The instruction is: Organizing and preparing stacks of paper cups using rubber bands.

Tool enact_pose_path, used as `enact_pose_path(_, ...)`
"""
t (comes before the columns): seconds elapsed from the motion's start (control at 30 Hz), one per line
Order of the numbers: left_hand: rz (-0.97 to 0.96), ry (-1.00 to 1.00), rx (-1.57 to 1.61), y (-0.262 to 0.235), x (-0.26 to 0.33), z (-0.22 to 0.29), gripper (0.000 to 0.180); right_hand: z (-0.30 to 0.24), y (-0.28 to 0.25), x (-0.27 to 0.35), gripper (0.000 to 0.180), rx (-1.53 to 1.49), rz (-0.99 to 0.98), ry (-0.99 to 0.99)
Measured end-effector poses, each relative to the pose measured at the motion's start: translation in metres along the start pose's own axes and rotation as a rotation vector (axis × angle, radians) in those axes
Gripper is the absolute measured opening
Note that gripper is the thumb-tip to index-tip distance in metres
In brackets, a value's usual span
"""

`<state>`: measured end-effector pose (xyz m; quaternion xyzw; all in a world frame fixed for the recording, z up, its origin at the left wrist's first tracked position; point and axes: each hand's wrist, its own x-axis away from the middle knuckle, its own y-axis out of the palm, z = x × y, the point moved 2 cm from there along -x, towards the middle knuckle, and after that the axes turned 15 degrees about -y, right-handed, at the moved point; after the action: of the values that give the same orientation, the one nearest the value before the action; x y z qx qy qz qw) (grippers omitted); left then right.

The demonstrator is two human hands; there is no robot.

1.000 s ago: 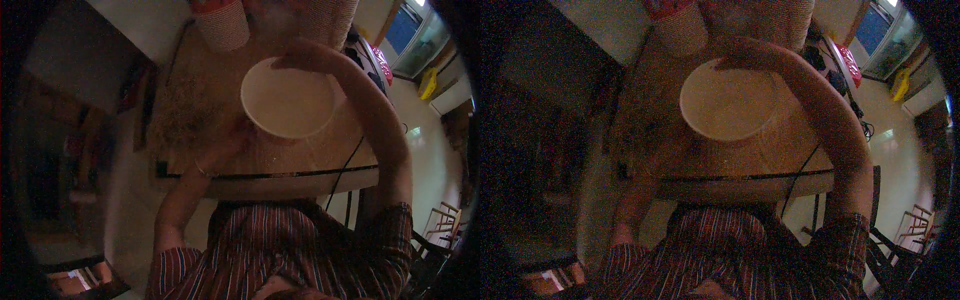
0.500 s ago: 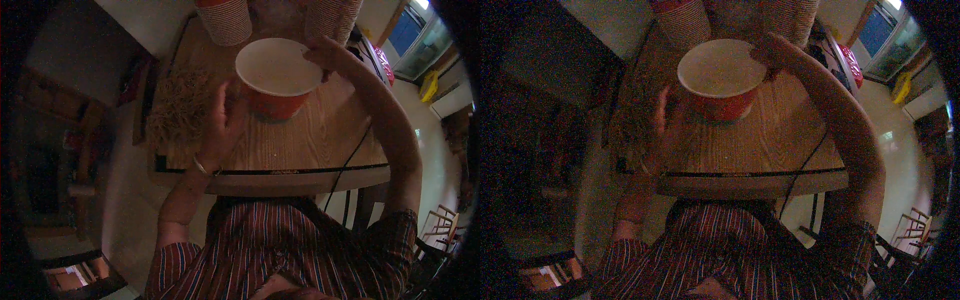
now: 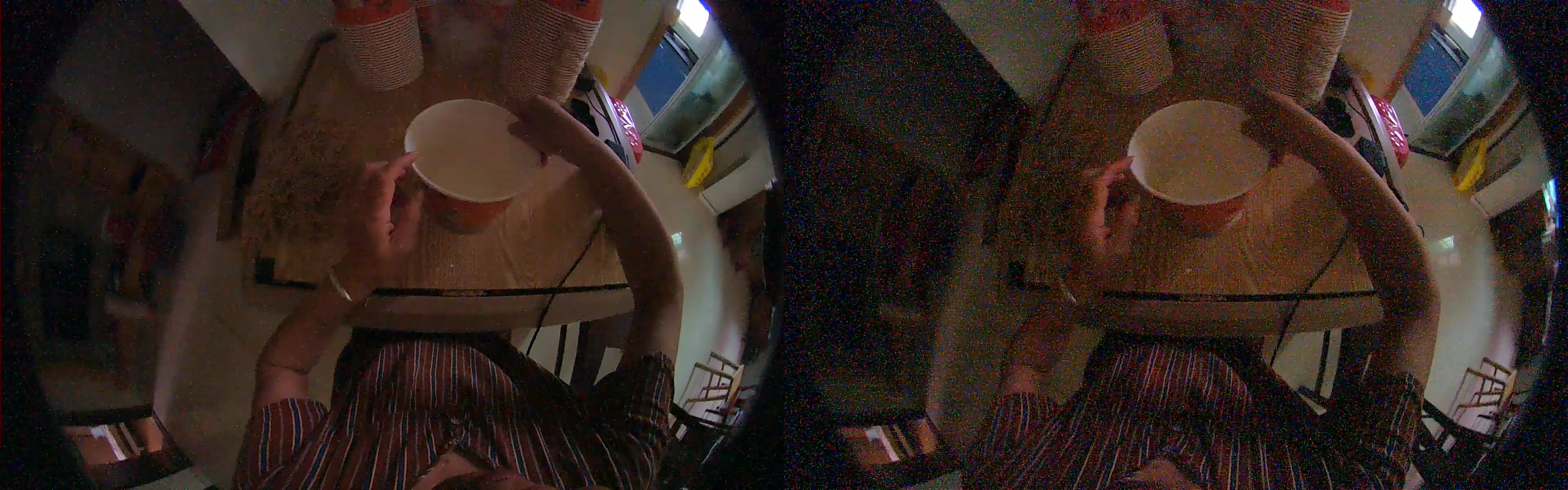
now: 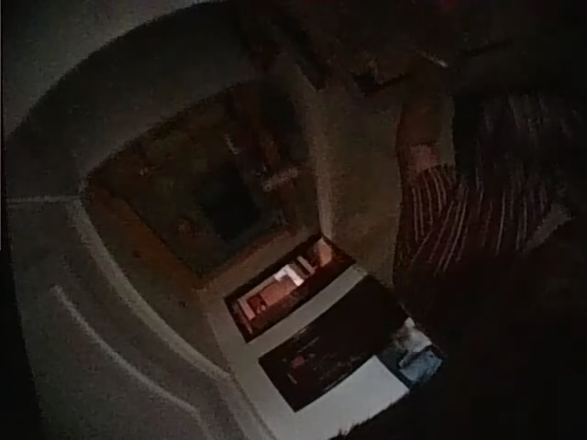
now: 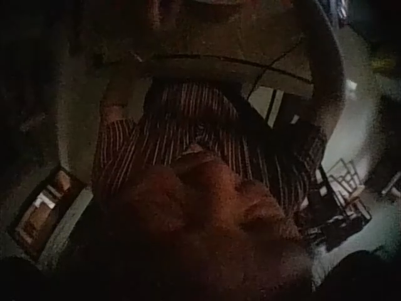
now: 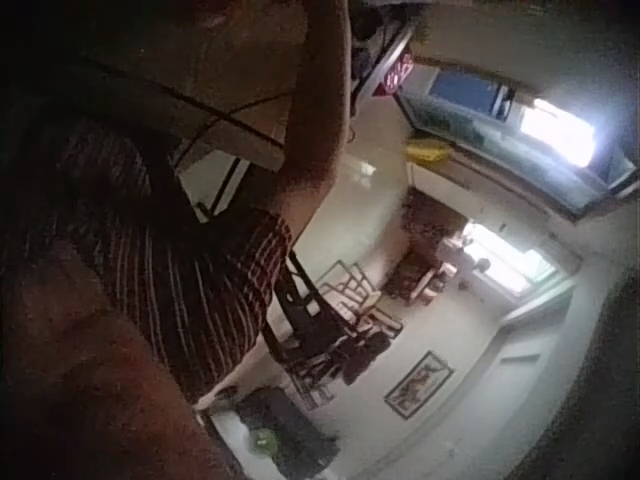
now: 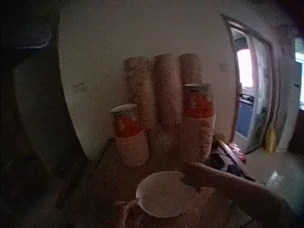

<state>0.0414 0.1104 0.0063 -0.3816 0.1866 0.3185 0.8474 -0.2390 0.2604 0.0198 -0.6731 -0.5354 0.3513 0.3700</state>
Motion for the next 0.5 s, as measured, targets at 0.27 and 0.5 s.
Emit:
enact_pose_path(0.27,-0.157,-0.142,0.091,-0.004,0.005,-0.002,0.049,-0.046,0.015,0.022,0.032,-0.274,0.202,0.293)
enact_pose_path(0.5,-0.183,-0.195,0.092,-0.001,0.000,-0.023,0.047,-0.047,0.029,0.042,0.032,0.277,-0.212,0.071)
